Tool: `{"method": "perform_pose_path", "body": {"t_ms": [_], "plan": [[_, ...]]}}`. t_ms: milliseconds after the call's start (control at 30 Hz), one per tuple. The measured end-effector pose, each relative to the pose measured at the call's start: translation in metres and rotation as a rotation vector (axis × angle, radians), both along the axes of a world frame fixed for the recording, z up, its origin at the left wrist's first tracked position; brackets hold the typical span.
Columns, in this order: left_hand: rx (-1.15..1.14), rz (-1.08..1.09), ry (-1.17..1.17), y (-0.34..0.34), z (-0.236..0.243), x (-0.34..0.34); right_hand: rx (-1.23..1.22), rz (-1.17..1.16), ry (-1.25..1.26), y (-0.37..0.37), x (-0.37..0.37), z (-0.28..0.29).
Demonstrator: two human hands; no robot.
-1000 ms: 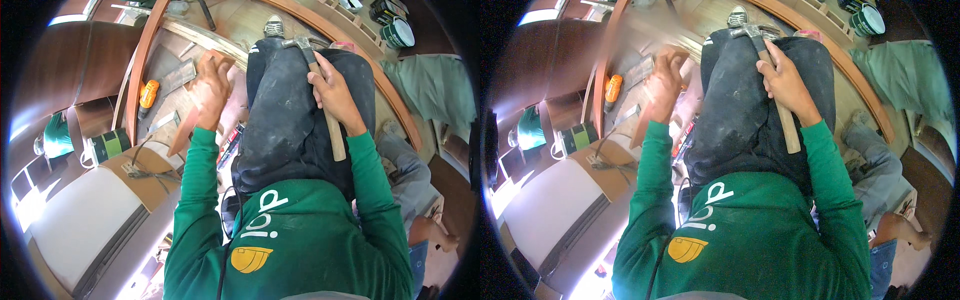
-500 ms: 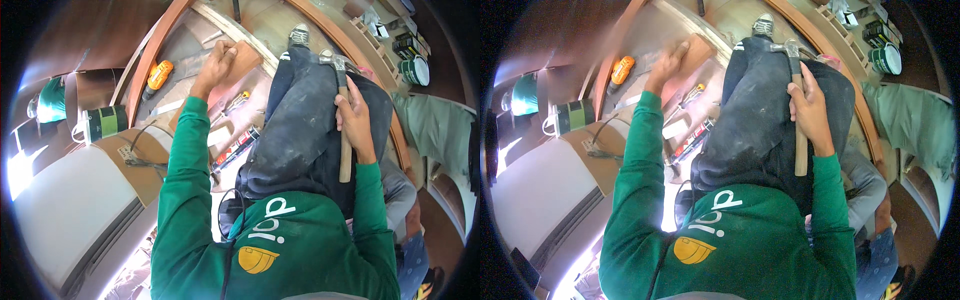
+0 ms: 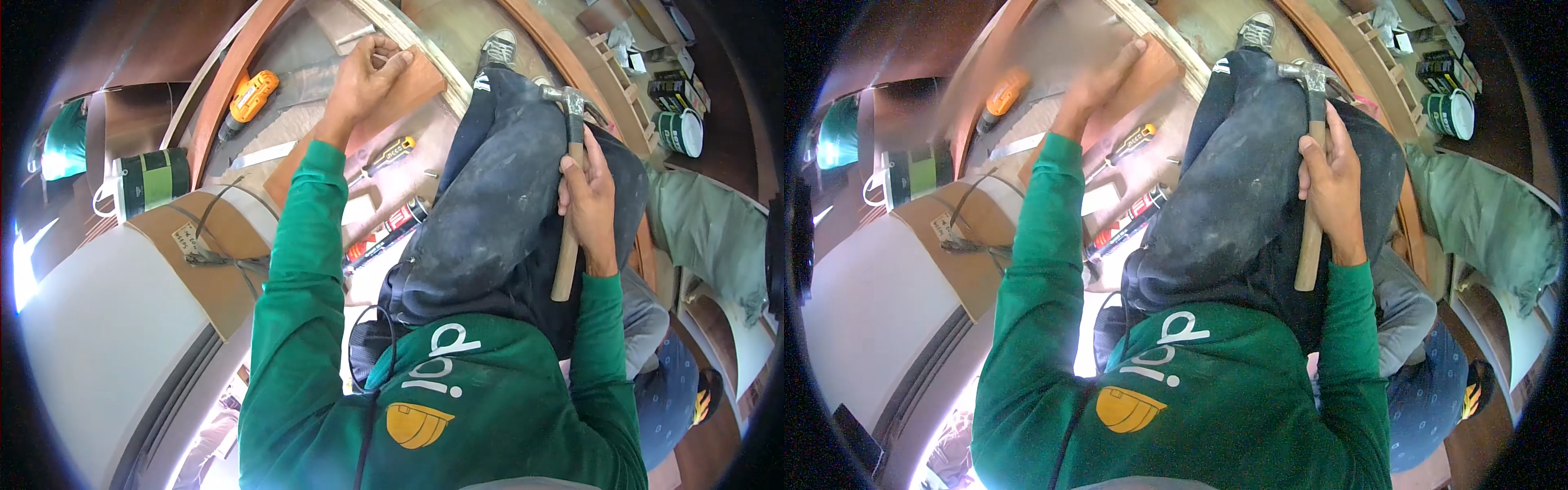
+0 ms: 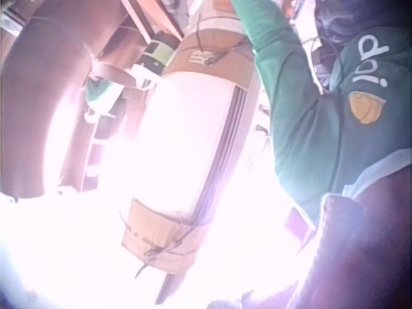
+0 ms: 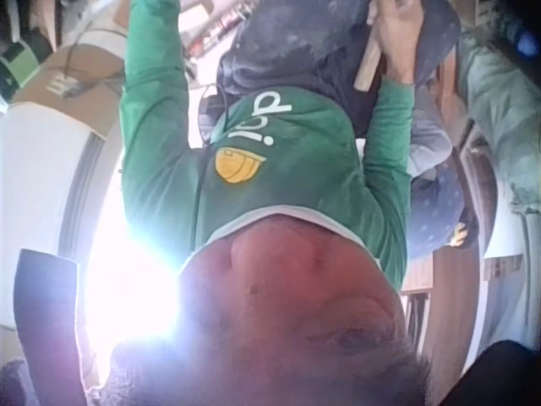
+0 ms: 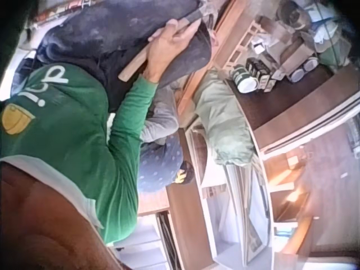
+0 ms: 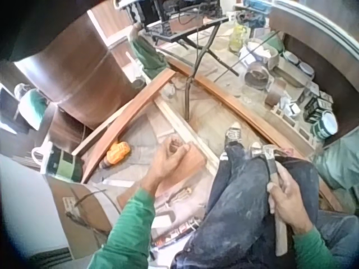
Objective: The person hammers a wooden block and uses a power drill to drive a screw into a wooden board.
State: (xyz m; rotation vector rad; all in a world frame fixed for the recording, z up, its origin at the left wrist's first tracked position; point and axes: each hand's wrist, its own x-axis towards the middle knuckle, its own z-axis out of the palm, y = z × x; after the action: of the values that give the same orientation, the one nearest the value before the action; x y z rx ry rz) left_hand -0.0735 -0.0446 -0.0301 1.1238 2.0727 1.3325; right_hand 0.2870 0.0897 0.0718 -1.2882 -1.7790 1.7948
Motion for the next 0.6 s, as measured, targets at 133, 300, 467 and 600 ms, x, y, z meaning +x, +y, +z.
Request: {"method": "perform_pose_path", "body": {"t_ms": [133,300,467,600], "plan": [[0.066,-0.046,-0.033,-0.004,0.001,-0.002,-0.003,-0.021,0.003,-0.001,0.000,0.000],[-0.001,-0.049,-0.121,-0.004,-0.004,-0.011,0.009,-0.022,-0.006,-0.001,0.003,-0.002],[-0.082,0.008,-0.056,0.004,0.001,0.000,-0.009,-0.019,0.006,-0.001,0.005,-0.006],[-0.021,-0.011,-0.125,-0.001,0.004,-0.001,-0.006,-0.029,0.023,-0.001,0.003,-0.005]]}}
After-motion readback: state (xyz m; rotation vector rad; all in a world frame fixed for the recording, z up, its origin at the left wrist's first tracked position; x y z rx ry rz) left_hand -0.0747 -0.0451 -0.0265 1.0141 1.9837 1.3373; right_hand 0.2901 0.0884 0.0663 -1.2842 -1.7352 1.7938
